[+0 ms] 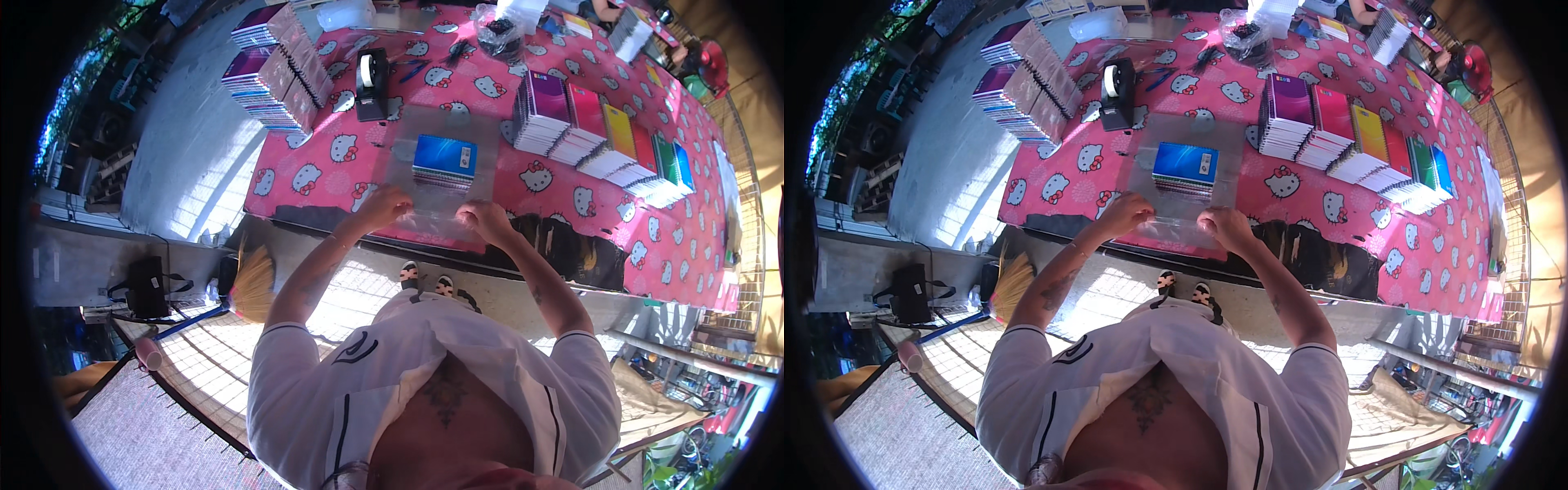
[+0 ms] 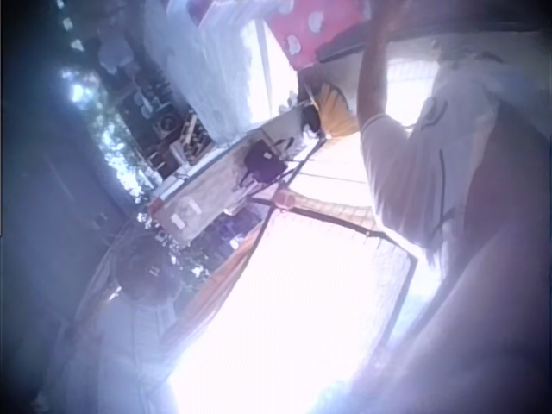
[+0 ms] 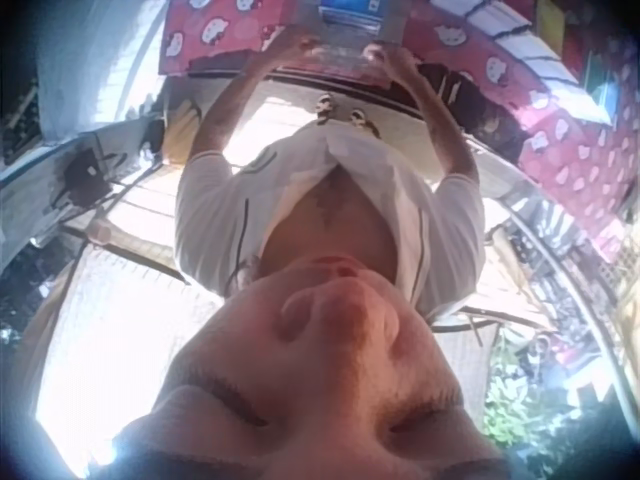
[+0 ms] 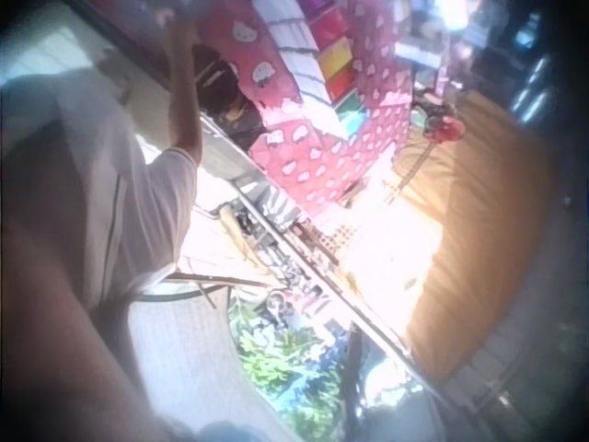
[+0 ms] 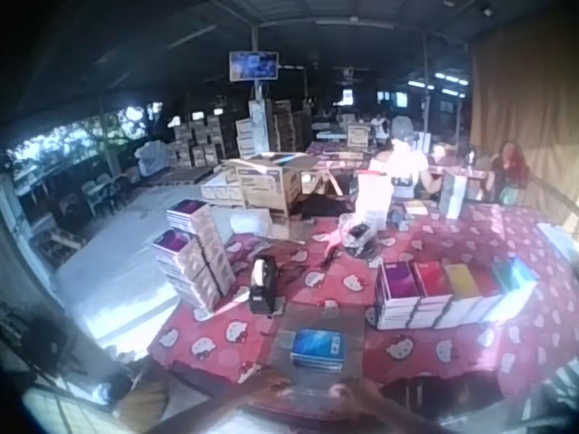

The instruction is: The person organizes colored notebooks into stacks and places them into clear plastic bags, using tape to seal each bag.

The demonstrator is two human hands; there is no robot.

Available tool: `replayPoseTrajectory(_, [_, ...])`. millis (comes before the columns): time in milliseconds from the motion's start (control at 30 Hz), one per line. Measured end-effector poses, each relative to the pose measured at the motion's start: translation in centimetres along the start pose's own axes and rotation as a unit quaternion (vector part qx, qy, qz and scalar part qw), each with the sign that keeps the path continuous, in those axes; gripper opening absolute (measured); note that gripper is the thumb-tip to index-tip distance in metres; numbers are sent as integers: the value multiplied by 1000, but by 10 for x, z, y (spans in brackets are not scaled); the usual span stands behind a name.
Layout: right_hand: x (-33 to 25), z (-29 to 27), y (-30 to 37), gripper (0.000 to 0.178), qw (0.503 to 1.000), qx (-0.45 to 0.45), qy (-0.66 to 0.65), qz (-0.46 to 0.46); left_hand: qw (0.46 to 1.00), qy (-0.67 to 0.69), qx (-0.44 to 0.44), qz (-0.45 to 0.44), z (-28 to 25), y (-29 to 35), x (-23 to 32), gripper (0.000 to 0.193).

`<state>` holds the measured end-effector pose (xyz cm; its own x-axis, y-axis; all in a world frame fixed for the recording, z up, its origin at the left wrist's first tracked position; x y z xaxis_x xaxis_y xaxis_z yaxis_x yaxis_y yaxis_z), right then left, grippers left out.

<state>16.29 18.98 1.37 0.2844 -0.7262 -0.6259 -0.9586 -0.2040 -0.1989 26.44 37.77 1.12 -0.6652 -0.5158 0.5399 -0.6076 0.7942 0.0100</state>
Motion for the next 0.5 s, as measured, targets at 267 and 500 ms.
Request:
replayPoseTrajectory(267, [-2, -1, -4, 9, 997, -23, -10, 69, 995, 100, -14, 23, -8, -1, 2, 17])
replayPoseTrajectory(500, [2, 6, -5, 10, 998, 23, 19, 52, 990, 41, -118, -64, 1, -6, 3, 20])
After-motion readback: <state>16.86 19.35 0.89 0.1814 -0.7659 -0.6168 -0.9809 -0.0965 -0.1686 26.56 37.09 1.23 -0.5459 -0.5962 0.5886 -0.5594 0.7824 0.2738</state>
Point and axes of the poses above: each hand's wrist, its own y-axis away from the middle knuckle, its own z-axis out of the palm, x = y × z, the point moved 9 cm from there along -y, towards the middle knuckle, and after that the axes turned 8 degrees about -z, right-handed, at the moved point
